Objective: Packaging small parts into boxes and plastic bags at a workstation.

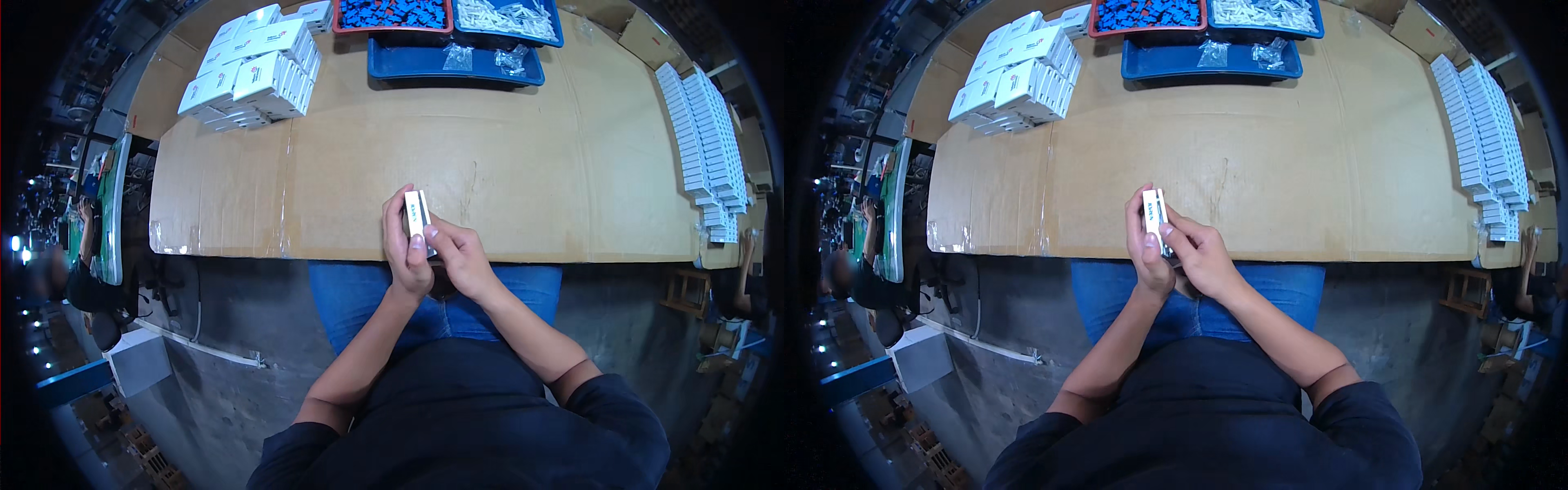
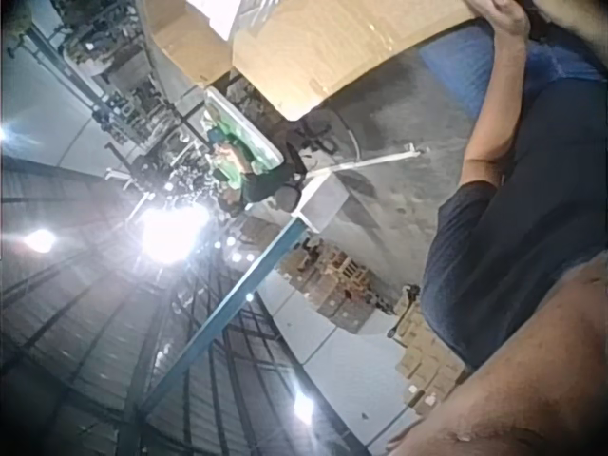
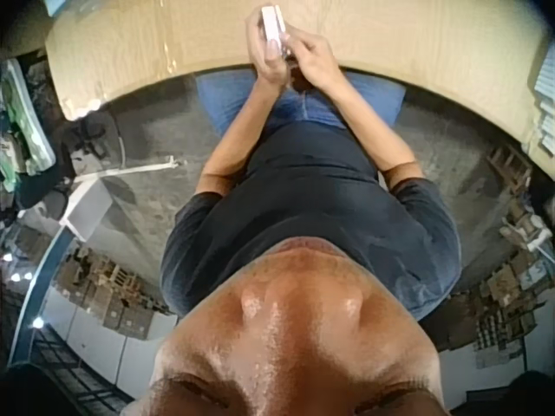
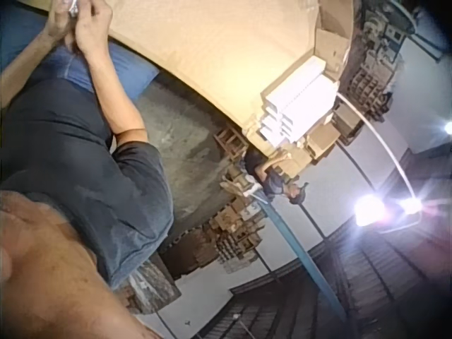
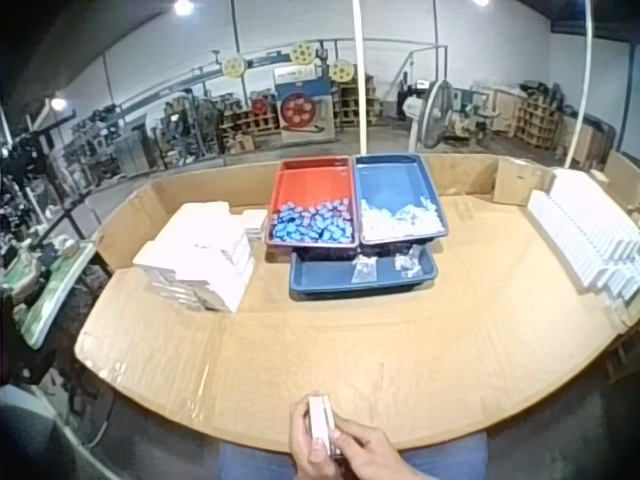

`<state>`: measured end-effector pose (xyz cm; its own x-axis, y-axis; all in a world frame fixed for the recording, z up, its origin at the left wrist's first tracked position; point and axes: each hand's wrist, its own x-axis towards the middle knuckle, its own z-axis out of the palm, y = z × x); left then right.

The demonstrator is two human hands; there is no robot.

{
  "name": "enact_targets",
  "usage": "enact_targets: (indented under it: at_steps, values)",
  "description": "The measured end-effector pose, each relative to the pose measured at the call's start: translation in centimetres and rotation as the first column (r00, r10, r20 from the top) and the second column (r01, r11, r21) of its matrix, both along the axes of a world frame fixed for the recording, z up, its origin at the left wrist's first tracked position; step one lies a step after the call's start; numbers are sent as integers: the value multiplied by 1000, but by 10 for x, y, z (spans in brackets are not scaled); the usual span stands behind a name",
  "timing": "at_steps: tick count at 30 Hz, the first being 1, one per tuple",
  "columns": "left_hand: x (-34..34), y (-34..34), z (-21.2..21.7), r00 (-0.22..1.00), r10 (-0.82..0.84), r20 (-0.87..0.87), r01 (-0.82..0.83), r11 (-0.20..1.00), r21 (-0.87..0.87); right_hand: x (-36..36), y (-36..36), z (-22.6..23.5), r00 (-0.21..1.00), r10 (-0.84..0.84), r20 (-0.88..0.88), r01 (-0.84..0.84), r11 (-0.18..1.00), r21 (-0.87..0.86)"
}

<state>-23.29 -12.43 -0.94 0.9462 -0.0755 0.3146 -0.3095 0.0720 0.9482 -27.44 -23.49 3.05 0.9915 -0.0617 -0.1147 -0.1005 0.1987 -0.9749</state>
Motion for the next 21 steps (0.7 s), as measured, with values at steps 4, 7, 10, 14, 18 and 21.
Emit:
enact_targets:
  at_steps: [4, 7, 10, 14, 18, 21]
  values:
    - [7, 4, 7, 992, -79, 98, 57, 977, 204, 3, -21, -1, 985, 105, -134, -104, 994, 10]
    - [7, 4, 9, 991, -121, 55, 110, 978, 177, 9, -35, 10, 962, 142, -235, -167, 982, -92]
    - [3, 2, 15, 838, -283, -466, 121, 930, -348, 10, -43, 9, 941, 172, 292, 57, 769, -637]
    - [0, -7, 50, 560, -500, -661, 40, 813, -581, 22, -47, 5, 817, 325, 477, 106, 728, -677]
    - [-6, -3, 46, 524, -588, -616, 60, 747, -662, 28, -52, 8, 765, 388, 514, 182, 636, -750]
    - [-8, -2, 51, 541, -595, -594, 112, 752, -650, 28, -46, 2, 726, 344, 595, 202, 720, -664]
